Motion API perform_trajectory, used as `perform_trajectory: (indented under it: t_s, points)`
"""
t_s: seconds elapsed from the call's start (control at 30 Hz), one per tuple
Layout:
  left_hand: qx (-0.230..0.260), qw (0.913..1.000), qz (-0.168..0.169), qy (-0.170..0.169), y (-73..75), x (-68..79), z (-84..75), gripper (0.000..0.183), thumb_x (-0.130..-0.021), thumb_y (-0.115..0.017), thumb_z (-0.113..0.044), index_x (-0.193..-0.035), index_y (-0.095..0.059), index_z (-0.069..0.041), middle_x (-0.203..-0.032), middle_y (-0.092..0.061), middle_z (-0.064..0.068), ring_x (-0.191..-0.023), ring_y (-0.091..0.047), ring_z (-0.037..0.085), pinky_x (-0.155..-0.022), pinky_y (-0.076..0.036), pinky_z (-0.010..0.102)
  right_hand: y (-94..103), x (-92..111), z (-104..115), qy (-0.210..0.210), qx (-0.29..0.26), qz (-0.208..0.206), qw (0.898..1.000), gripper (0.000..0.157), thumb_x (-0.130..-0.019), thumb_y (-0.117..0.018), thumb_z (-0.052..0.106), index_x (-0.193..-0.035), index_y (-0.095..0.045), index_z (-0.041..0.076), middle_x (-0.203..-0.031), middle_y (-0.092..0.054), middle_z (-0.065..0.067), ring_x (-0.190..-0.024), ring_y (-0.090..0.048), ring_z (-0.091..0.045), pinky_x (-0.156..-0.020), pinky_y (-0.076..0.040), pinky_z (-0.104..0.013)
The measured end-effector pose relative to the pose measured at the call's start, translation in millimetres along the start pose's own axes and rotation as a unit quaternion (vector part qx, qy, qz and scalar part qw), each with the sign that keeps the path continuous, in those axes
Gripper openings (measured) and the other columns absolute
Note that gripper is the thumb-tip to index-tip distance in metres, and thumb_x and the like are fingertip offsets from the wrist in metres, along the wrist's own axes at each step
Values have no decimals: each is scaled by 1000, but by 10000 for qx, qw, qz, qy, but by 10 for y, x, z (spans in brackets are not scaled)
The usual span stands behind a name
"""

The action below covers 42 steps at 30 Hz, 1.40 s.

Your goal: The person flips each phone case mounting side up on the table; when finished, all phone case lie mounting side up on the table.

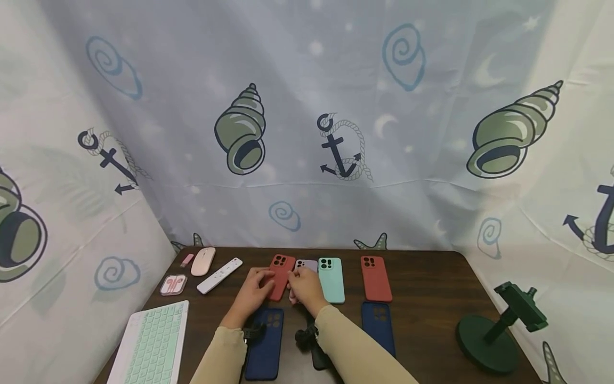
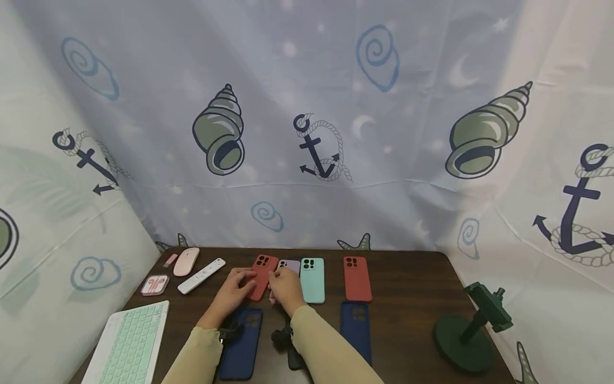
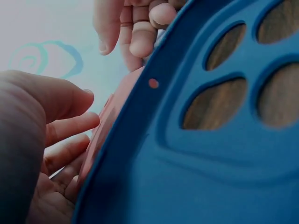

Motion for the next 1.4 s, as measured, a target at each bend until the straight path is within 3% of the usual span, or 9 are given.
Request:
perform_trajectory:
  t_s: [0.3, 0.43, 0.67, 0.87, 1.13, 1.4]
  points:
    - [-67, 9999, -117, -84, -34, 69, 4, 32, -97, -70, -19, -128, -68, -10, -136, -54, 10, -125, -56, 28, -102, -45, 50, -34, 49, -119, 14, -66, 0, 10000, 34, -105, -52, 21, -85, -70, 0, -60, -63, -6, -42, -60, -17, -45, -53, -32]
    - [-107, 9999, -72, -8, -48, 93, 11, 31, -96, -72, -19, -125, -69, -12, -136, -55, 10, -123, -56, 26, -103, -44, 48, -50, 94, -124, 206, 136, 63, 9997, 30, -105, -53, 21, -91, -72, 4, -58, -61, -2, -42, -57, -14, -46, -51, -31]
    - [-128, 9997, -112, -162, -27, 32, -23, 38, -93, -76, -28, -127, -67, -13, -131, -54, 11, -119, -55, 26, -102, -44, 48, -37, 85, -63, 284, -465, 184, 9983, 24, -105, -55, 21, -103, -70, 3, -79, -69, -20, -46, -55, -14, -45, -48, -29]
    - [-308, 9994, -66, -151, -22, 13, -35, 46, -90, -78, -36, -130, -66, -16, -127, -54, 12, -116, -49, 28, -97, -43, 46, -50, 59, -35, 313, -791, 342, 9958, 19, -104, -57, 18, -108, -69, 4, -87, -68, -25, -45, -52, -13, -43, -46, -26]
    - [-399, 9992, 28, 26, -11, 20, -39, 61, -86, -77, -53, -135, -62, -20, -131, -50, 12, -117, -43, 28, -92, -42, 44, -34, 61, 33, 620, -669, 340, 9953, 17, -99, -66, 16, -114, -67, 8, -85, -69, -23, -46, -57, -16, -45, -48, -28]
    - [-491, 9983, 232, 195, -32, 18, -94, 81, -79, -76, -67, -141, -54, -19, -136, -45, 15, -117, -41, 33, -88, -34, 45, -31, 37, 26, 809, -231, 390, 9957, 28, -97, -70, 26, -123, -65, 19, -76, -61, -8, -46, -58, -17, -45, -50, -30]
Point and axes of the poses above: each hand's wrist, its own x-axis away from the middle knuckle, its own y-axis out of the back of the hand, z = x × y, the point moved 7 cm from there along -x, towards the middle knuckle
